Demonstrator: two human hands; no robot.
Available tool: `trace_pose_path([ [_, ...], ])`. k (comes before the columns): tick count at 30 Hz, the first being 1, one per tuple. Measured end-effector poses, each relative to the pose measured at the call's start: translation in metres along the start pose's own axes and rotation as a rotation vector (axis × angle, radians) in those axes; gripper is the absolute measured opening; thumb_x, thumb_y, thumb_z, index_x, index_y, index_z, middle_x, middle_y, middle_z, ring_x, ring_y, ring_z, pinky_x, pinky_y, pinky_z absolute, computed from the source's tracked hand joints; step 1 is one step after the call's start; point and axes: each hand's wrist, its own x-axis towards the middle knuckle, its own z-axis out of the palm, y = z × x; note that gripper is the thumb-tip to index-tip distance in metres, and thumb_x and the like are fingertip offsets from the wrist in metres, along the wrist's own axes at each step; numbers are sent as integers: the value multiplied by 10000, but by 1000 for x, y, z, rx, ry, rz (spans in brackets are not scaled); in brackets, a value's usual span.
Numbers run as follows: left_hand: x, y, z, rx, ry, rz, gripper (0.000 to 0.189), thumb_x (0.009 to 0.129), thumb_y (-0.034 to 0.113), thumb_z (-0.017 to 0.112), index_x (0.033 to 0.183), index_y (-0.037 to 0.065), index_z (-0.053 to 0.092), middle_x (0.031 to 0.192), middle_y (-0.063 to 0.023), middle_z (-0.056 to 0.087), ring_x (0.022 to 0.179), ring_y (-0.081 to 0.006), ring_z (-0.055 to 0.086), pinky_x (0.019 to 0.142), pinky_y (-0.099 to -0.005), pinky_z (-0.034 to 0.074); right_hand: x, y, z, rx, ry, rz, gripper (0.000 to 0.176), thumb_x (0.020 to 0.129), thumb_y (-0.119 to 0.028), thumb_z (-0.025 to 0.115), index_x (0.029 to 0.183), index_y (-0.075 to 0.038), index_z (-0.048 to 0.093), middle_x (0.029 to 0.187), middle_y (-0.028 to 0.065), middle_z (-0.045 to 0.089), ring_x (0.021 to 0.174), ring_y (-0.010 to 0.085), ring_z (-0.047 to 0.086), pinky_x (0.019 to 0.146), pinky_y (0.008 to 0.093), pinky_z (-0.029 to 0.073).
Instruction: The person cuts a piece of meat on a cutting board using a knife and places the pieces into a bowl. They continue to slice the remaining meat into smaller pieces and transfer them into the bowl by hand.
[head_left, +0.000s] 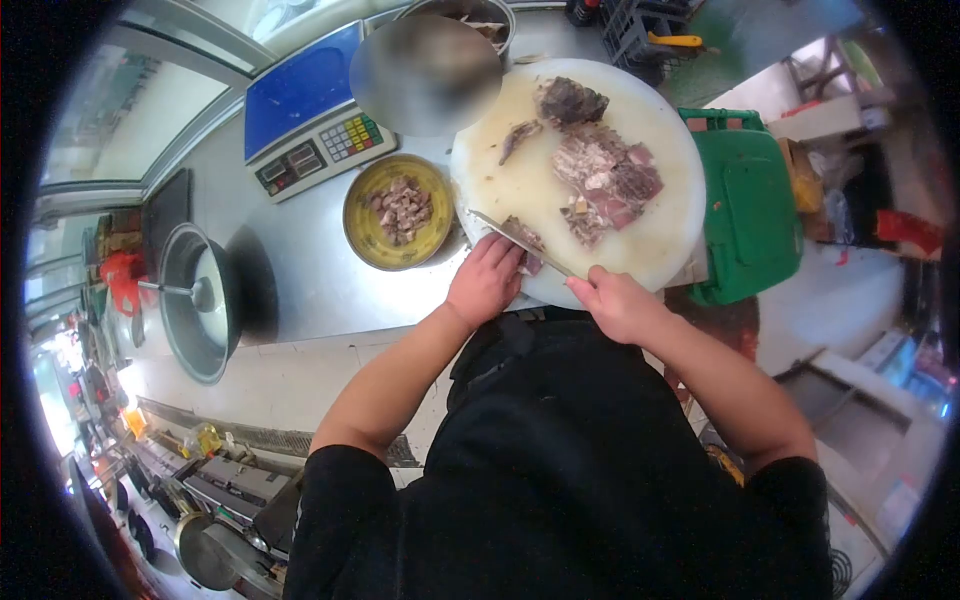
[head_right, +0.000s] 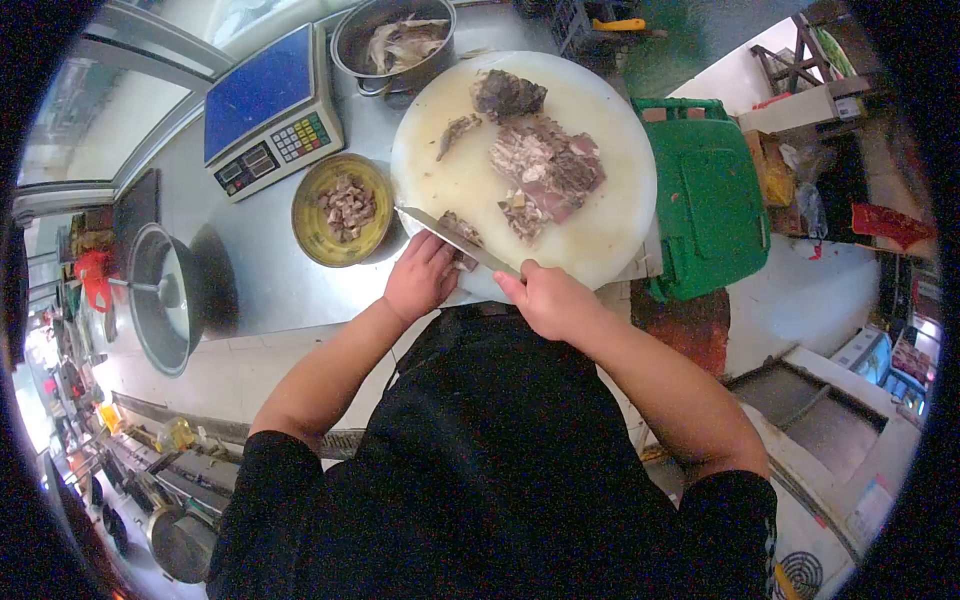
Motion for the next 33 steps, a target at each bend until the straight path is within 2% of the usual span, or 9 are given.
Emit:
trace_pose_path([
  [8,-9,15,12,-17,-63,7,434,768,98,693,1193,19,648,1217,-142,617,1196,-339,550,1040,-398,469,-9,3,-2,-54,-79,49,680,1031,-565,398,1034,82,606,963,337,664,930,494,651,847,527,511],
  [10,-7,10,14,-34,-80,13,420,791,103,657,1201,17,646,1228,-134,617,1198,-330,549,1036,-396,471,23,7,17,-186,12,-271,684,1028,-568,404,1056,86,604,961,345,662,928,492,651,854,519,512],
  [11,-6,8,13,-24,-73,10,420,791,103,657,1201,17,646,1228,-134,617,1198,-330,549,1036,-396,471,33,3,14,-189,15,-283,684,1028,-568,404,1056,86,604,961,345,662,928,492,651,854,519,512],
  [13,-8,11,9,76,-75,82,402,807,124,620,1193,14,649,1236,-127,617,1196,-319,551,1032,-389,471,29,-24,1,-13,-6,-64,659,1025,-554,429,1030,80,608,940,345,662,916,487,651,844,517,516],
  [17,-17,11,18,107,5,96,462,734,124,707,1180,15,653,1227,-144,619,1174,-356,564,1034,-421,477,9,-7,-8,33,-31,-43,636,1018,-544,455,1000,72,611,910,335,666,889,489,653,820,517,521],
  [19,-21,14,19,65,20,37,419,802,119,590,1204,18,655,1242,-119,619,1188,-300,560,1026,-372,474,-15,-8,-10,22,-1,-45,630,1015,-546,465,974,64,615,889,324,671,872,491,657,799,526,521],
  [23,-24,10,22,89,-119,10,429,793,104,586,1207,24,665,1276,-123,613,1203,-298,558,1026,-374,477,-32,-17,-14,-78,-41,26,622,1018,-538,465,979,66,607,853,320,669,840,498,658,778,537,519],
  [25,-19,12,20,82,49,61,419,793,95,588,1198,32,677,1314,-121,606,1211,-301,558,1026,-378,478,-32,-18,-14,-65,-48,24,615,1022,-530,460,986,68,599,838,320,668,844,499,659,777,548,517],
  [33,-20,11,23,21,27,26,440,768,83,606,1201,34,667,1272,-117,628,1198,-309,573,1021,-377,486,19,-25,22,-49,5,-69,650,1025,-550,427,1019,77,599,904,331,669,905,489,662,820,541,510],
])
